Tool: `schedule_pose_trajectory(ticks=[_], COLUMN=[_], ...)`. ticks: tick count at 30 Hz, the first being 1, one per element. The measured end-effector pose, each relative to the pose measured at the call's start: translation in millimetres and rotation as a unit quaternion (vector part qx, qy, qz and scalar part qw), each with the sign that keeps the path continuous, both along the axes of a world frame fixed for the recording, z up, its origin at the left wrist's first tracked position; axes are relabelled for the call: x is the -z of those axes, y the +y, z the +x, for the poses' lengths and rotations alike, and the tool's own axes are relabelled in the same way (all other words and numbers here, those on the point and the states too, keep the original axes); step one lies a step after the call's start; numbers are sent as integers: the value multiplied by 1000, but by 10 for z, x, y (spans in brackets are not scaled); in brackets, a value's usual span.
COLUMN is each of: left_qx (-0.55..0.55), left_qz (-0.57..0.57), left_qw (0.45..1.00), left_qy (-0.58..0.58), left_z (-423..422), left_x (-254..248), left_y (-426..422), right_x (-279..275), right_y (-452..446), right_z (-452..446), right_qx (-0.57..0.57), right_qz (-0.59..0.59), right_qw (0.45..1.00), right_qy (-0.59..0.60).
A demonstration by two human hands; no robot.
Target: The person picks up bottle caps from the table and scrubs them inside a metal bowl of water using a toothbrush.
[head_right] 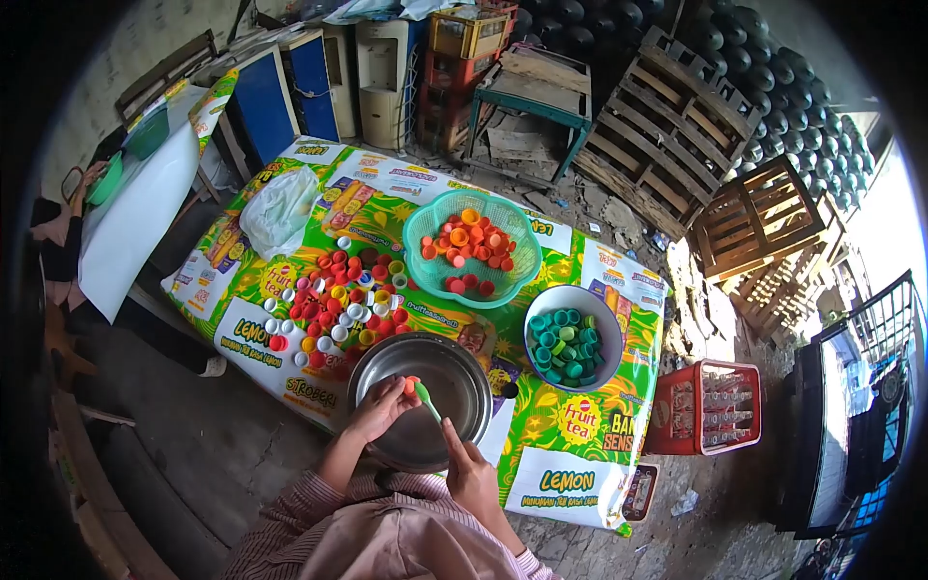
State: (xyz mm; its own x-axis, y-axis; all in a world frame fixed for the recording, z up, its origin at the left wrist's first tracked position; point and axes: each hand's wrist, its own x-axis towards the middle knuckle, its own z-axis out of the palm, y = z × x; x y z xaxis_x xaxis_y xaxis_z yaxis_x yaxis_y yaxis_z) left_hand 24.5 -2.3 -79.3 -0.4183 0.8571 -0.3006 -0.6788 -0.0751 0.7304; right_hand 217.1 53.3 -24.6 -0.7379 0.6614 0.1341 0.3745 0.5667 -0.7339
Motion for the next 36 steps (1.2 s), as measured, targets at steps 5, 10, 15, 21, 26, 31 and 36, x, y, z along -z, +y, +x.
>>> schedule_pose_trajectory(ticks=[5,10,15,21,26,31,36], left_qx=[46,87,107,240,153,199,183], left_qz=[-41,-80,-88,-130,-46,-57,6], left_qw=[967,875,782,687,765,807,896], left_qy=[248,469,608,673,624,553,404], left_z=[-38,24,31,-111,-61,-243,-792], left_x=[-69,-468,-773,-507,-556,-569,-549], left_y=[-68,-95,-102,-126,-155,-46,419], right_x=[27,33,-21,14,-70,57,63], right_y=[56,75,135,133,47,45,12], right_z=[55,165,212,257,286,257,226], right_qx=[11,20,47,5,43,40,47], right_qz=[17,2,23,17,23,18,-15], right_qw=[999,999,996,998,996,996,986], right_qy=[-33,-30,-73,-68,-75,-78,-156])
